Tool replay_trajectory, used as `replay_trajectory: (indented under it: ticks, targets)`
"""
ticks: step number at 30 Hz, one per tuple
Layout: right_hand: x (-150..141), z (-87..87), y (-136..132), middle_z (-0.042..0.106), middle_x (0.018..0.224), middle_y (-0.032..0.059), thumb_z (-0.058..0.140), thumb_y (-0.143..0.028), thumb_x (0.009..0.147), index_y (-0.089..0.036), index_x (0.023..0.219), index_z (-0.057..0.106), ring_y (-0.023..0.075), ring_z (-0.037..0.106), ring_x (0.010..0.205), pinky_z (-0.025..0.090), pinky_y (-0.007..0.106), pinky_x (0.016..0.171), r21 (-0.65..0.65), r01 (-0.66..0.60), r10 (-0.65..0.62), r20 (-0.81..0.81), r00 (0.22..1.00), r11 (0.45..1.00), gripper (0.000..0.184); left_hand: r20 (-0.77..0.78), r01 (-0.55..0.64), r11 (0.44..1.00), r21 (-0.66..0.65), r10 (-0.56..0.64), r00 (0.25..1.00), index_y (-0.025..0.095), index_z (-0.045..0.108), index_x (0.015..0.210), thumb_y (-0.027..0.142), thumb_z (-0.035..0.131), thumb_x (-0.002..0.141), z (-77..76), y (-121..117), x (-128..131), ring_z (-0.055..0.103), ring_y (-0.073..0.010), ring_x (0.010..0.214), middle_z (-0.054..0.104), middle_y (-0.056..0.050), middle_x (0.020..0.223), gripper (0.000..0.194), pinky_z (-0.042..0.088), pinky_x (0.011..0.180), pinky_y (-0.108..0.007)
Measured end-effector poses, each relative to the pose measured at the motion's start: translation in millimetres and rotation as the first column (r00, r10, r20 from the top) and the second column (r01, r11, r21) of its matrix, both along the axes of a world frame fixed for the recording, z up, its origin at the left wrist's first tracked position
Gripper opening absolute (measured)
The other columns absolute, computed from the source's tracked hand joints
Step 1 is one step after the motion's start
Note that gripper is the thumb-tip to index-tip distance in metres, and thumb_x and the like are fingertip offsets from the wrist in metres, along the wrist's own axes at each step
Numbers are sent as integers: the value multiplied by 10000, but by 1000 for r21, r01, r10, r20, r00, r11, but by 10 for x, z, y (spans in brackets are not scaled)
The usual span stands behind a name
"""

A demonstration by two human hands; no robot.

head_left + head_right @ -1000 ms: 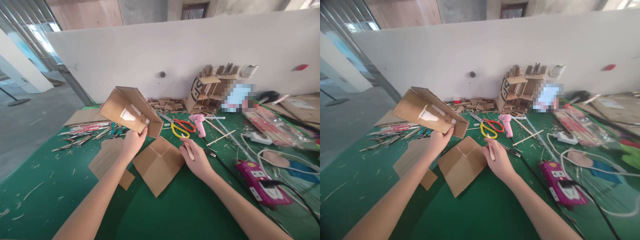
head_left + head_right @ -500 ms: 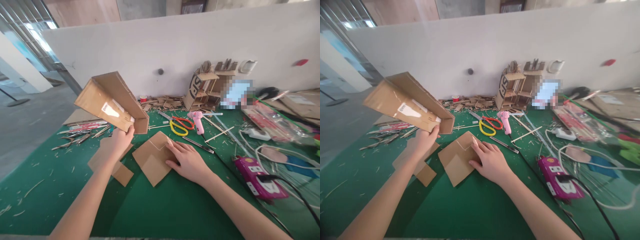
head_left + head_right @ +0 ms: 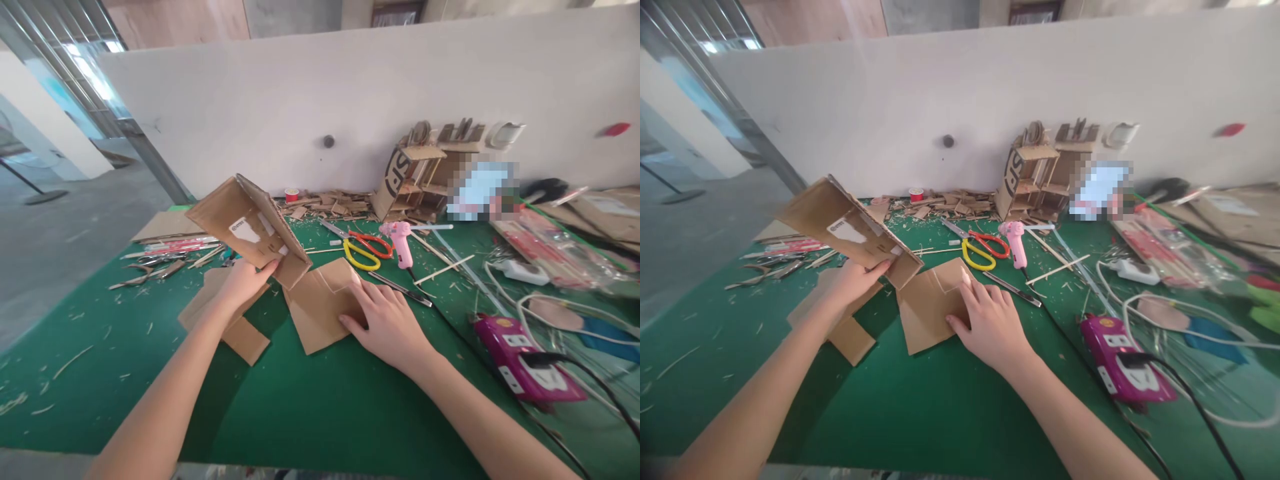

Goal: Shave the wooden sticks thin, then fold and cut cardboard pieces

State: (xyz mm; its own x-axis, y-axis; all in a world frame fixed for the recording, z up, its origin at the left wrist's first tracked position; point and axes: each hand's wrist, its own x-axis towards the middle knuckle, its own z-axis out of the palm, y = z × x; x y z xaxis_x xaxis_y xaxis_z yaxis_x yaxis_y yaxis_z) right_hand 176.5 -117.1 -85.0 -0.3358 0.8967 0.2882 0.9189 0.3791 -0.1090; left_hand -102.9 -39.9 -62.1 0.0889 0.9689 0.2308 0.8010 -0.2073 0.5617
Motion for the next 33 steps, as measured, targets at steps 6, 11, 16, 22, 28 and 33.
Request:
replay_trajectory:
  ticks: [6, 11, 16, 22, 28, 33]
  targets:
    - [6, -24, 18, 562, 1284, 97, 471, -482, 869, -220, 1273, 513, 314, 512, 1064, 408, 462, 867, -11, -7, 7, -28, 1000, 1000, 484, -42, -63, 998, -10, 63, 997, 167, 699, 934, 418, 479, 870, -85, 102, 233, 668, -263, 977, 735, -100, 968, 340, 497, 875, -308]
    - [17, -29, 19, 533, 1331, 87, 457, -484, 876, -222, 1298, 496, 312, 492, 1104, 409, 463, 889, -34, -16, 14, -41, 999, 999, 499, -19, 30, 997, -74, -31, 999, 164, 670, 973, 341, 489, 859, -17, 344, 350, 693, -205, 703, 731, -68, 807, 277, 524, 708, -278]
    - [23, -32, 28, 530, 1331, 91, 468, -474, 867, -242, 1300, 498, 311, 494, 1092, 411, 472, 881, -41, -19, 17, -52, 999, 999, 492, -30, 92, 991, -102, -96, 995, 185, 684, 855, 351, 517, 837, 18, 485, 398, 694, -217, 738, 699, -39, 663, 236, 519, 746, -285]
    - [12, -15, 25, 513, 1358, 86, 452, -476, 878, -226, 1305, 490, 317, 481, 1124, 418, 468, 884, -60, -18, 16, -34, 999, 998, 497, 3, 25, 991, -135, -25, 1000, 170, 686, 849, 360, 510, 837, -90, 382, 396, 697, -220, 694, 712, -73, 686, 260, 533, 706, -288]
    - [24, -38, 28, 484, 1390, 85, 445, -467, 881, -225, 1309, 483, 316, 479, 1122, 424, 474, 886, -65, -30, 28, -34, 999, 997, 493, 20, -30, 987, -155, 34, 999, 162, 691, 923, 342, 522, 839, -101, 330, 342, 703, -222, 694, 730, -82, 729, 261, 542, 703, -283]
    - [14, -36, 26, 480, 1385, 94, 478, -431, 867, -226, 1358, 423, 330, 412, 1218, 358, 509, 980, 1, -45, 45, -75, 996, 999, 535, 32, -17, 989, -149, 22, 999, 150, 680, 1012, 353, 530, 837, -87, 336, 339, 706, -228, 741, 742, -99, 880, 307, 538, 725, -294]
